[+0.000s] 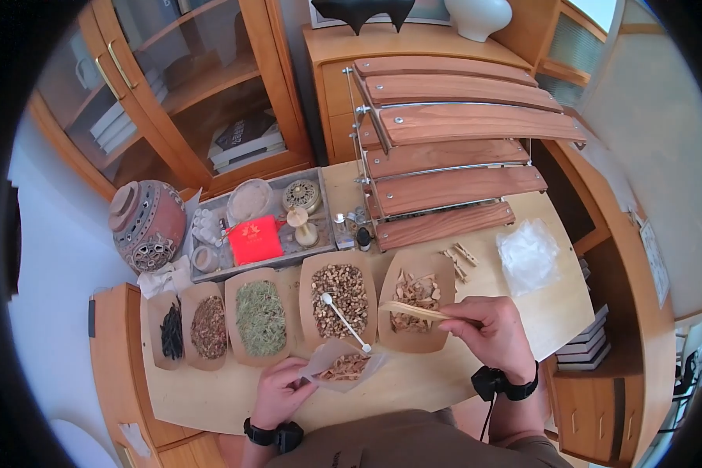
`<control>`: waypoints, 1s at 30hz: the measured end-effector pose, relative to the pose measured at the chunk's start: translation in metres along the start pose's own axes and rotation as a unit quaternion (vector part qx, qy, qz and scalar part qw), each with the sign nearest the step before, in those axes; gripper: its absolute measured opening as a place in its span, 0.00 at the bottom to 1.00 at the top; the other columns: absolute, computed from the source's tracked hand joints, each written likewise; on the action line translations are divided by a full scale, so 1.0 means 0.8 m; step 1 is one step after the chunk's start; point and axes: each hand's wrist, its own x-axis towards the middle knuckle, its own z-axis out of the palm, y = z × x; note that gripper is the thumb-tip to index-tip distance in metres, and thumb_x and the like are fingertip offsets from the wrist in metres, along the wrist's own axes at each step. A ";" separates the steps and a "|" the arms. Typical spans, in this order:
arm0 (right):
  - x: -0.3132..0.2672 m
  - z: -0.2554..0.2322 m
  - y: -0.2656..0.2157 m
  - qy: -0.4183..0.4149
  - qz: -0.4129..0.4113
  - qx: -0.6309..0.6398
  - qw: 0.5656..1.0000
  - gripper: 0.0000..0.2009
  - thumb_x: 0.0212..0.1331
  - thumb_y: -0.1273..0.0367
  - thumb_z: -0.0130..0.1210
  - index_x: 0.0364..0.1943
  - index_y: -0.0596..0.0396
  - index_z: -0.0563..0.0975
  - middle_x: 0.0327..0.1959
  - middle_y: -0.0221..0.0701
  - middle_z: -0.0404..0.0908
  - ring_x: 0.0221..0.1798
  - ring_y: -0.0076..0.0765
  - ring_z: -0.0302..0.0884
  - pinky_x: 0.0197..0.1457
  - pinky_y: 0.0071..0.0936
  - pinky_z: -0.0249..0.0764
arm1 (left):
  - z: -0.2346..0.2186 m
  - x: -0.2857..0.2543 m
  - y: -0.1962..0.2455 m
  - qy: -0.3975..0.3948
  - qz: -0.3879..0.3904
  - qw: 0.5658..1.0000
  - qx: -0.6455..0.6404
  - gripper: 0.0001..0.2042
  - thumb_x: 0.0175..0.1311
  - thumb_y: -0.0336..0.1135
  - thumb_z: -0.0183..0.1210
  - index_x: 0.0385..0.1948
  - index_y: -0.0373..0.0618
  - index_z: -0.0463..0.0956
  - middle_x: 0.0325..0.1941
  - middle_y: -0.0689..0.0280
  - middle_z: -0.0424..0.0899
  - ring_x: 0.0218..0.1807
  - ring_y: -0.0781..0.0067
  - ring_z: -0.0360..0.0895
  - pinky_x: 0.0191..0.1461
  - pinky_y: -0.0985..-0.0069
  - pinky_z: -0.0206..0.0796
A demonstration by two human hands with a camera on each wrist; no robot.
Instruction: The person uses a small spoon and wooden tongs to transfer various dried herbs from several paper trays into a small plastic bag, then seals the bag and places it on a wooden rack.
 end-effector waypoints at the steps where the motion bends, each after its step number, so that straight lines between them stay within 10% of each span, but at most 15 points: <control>1: 0.000 0.000 0.001 -0.001 -0.001 -0.002 1.000 0.09 0.59 0.75 0.74 0.43 0.62 0.89 0.27 0.37 0.86 0.26 0.32 0.80 0.32 0.27 0.73 | -0.001 0.001 0.002 -0.002 -0.003 1.000 -0.004 0.10 0.57 0.23 0.73 0.42 0.39 0.90 0.40 0.63 0.89 0.23 0.81 0.69 0.28 0.77 0.61; 30: 0.010 0.002 0.025 0.005 0.021 -0.199 0.980 0.11 0.55 0.71 0.73 0.42 0.55 0.90 0.34 0.40 0.89 0.35 0.51 0.86 0.39 0.39 0.80 | 0.002 0.000 -0.004 0.000 0.003 1.000 -0.011 0.10 0.56 0.22 0.73 0.41 0.39 0.90 0.41 0.63 0.89 0.21 0.83 0.68 0.27 0.79 0.61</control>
